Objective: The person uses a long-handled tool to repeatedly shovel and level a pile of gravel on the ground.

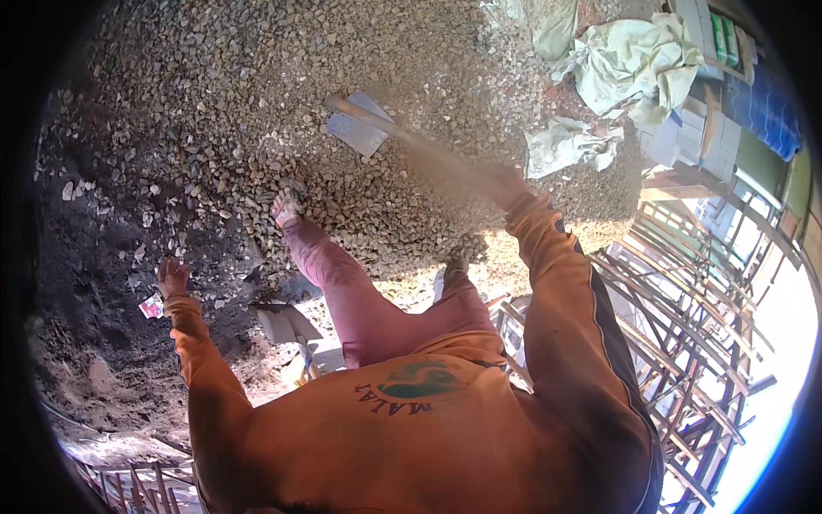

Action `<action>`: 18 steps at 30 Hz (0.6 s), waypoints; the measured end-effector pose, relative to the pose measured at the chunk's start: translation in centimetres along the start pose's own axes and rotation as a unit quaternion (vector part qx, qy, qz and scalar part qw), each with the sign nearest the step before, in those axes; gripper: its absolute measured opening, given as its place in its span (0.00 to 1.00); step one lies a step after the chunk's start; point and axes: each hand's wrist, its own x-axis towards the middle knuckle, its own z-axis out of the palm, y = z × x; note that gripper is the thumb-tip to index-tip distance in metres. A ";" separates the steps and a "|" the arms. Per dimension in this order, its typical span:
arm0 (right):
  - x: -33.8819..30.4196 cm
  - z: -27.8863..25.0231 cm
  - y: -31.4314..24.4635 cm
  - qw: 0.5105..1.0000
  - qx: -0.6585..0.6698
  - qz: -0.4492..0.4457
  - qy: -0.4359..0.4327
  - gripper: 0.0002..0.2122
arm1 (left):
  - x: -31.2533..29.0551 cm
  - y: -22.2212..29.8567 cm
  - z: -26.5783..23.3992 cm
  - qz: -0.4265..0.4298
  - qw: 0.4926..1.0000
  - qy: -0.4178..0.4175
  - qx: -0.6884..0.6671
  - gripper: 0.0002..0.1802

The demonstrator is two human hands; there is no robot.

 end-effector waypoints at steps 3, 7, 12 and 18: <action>-0.4 0.8 -1.5 0.999 0.022 0.028 0.011 0.22 | -4.3 1.8 -0.6 -0.076 0.990 0.098 0.068 0.09; -2.2 0.1 -3.2 0.995 0.087 0.008 0.041 0.23 | -7.9 -0.9 2.7 -0.190 0.968 0.108 0.121 0.05; 0.5 1.8 0.4 1.000 -0.005 -0.013 0.027 0.21 | -11.5 -1.1 10.8 -0.213 0.948 0.089 0.218 0.06; 0.1 1.4 0.8 0.998 -0.024 -0.038 0.045 0.20 | -14.0 4.5 19.6 -0.143 0.967 -0.011 0.210 0.17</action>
